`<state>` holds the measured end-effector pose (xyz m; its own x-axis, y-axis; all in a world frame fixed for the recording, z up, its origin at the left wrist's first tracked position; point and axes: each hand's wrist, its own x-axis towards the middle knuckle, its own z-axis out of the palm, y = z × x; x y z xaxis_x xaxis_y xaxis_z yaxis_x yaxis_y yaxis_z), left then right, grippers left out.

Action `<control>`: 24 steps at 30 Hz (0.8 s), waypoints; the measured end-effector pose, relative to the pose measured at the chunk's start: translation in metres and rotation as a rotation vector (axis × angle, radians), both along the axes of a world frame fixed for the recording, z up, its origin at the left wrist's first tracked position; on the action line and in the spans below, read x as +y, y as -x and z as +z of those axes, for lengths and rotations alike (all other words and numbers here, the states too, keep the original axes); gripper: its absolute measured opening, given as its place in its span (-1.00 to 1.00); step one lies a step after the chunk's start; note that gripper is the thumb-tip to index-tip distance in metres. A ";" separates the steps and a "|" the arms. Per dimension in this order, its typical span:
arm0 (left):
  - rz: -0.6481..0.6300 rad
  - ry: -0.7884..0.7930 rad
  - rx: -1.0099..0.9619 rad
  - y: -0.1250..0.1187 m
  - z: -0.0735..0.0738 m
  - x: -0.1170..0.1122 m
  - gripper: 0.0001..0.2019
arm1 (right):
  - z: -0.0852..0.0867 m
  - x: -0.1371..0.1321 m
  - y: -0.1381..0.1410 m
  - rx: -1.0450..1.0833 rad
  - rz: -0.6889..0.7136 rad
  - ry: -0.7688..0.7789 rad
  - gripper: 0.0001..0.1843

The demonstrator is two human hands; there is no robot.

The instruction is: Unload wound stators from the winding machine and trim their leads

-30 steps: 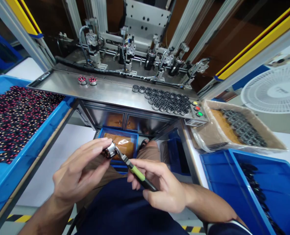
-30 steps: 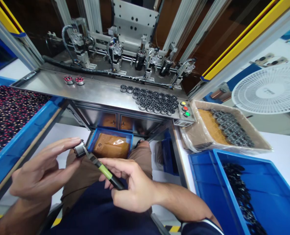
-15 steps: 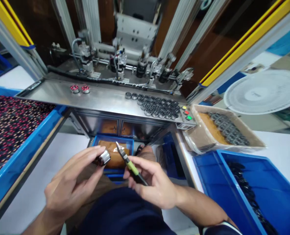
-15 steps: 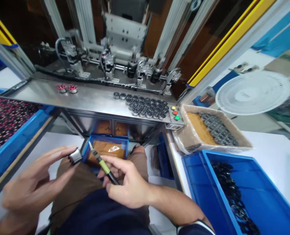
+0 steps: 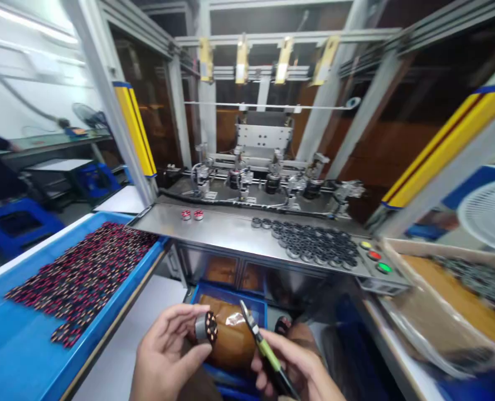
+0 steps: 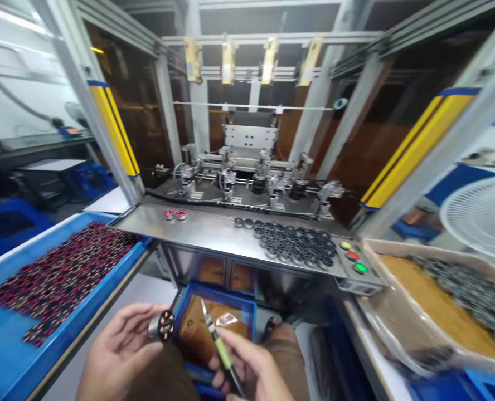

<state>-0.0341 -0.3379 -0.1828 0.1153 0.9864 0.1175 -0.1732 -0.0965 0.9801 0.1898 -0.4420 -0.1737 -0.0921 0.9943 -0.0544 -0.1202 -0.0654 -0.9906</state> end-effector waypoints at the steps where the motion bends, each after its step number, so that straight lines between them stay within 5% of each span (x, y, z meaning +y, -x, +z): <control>1: -0.029 0.052 -0.069 0.005 0.002 0.002 -0.50 | 0.007 0.010 -0.002 -0.098 -0.005 -0.048 -0.29; 4: -0.057 0.095 -0.109 0.032 0.004 0.006 -0.45 | 0.035 0.063 -0.011 -0.528 -0.057 -0.247 -0.39; 7: 0.054 0.032 0.168 0.073 0.007 0.009 -0.45 | 0.050 0.144 -0.023 -0.943 -0.201 -0.486 -0.34; 10: 0.249 0.023 0.457 0.133 0.009 0.021 -0.43 | 0.041 0.223 -0.031 -1.265 -0.277 -0.480 -0.31; 13: 0.441 0.068 0.641 0.204 0.005 0.045 -0.37 | 0.023 0.273 -0.032 -1.384 -0.262 -0.459 -0.33; 18: 0.432 0.181 0.885 0.289 -0.024 0.090 -0.56 | 0.000 0.298 -0.033 -1.398 -0.280 -0.494 -0.38; 24: 0.300 0.193 0.991 0.305 -0.059 0.122 -0.71 | -0.009 0.299 -0.038 -1.392 -0.288 -0.535 -0.51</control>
<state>-0.3390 -0.2160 -0.2421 -0.1779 0.9823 -0.0582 0.7195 0.1701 0.6734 0.2281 -0.1427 -0.1822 -0.0783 0.8993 0.4303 0.9565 0.1895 -0.2218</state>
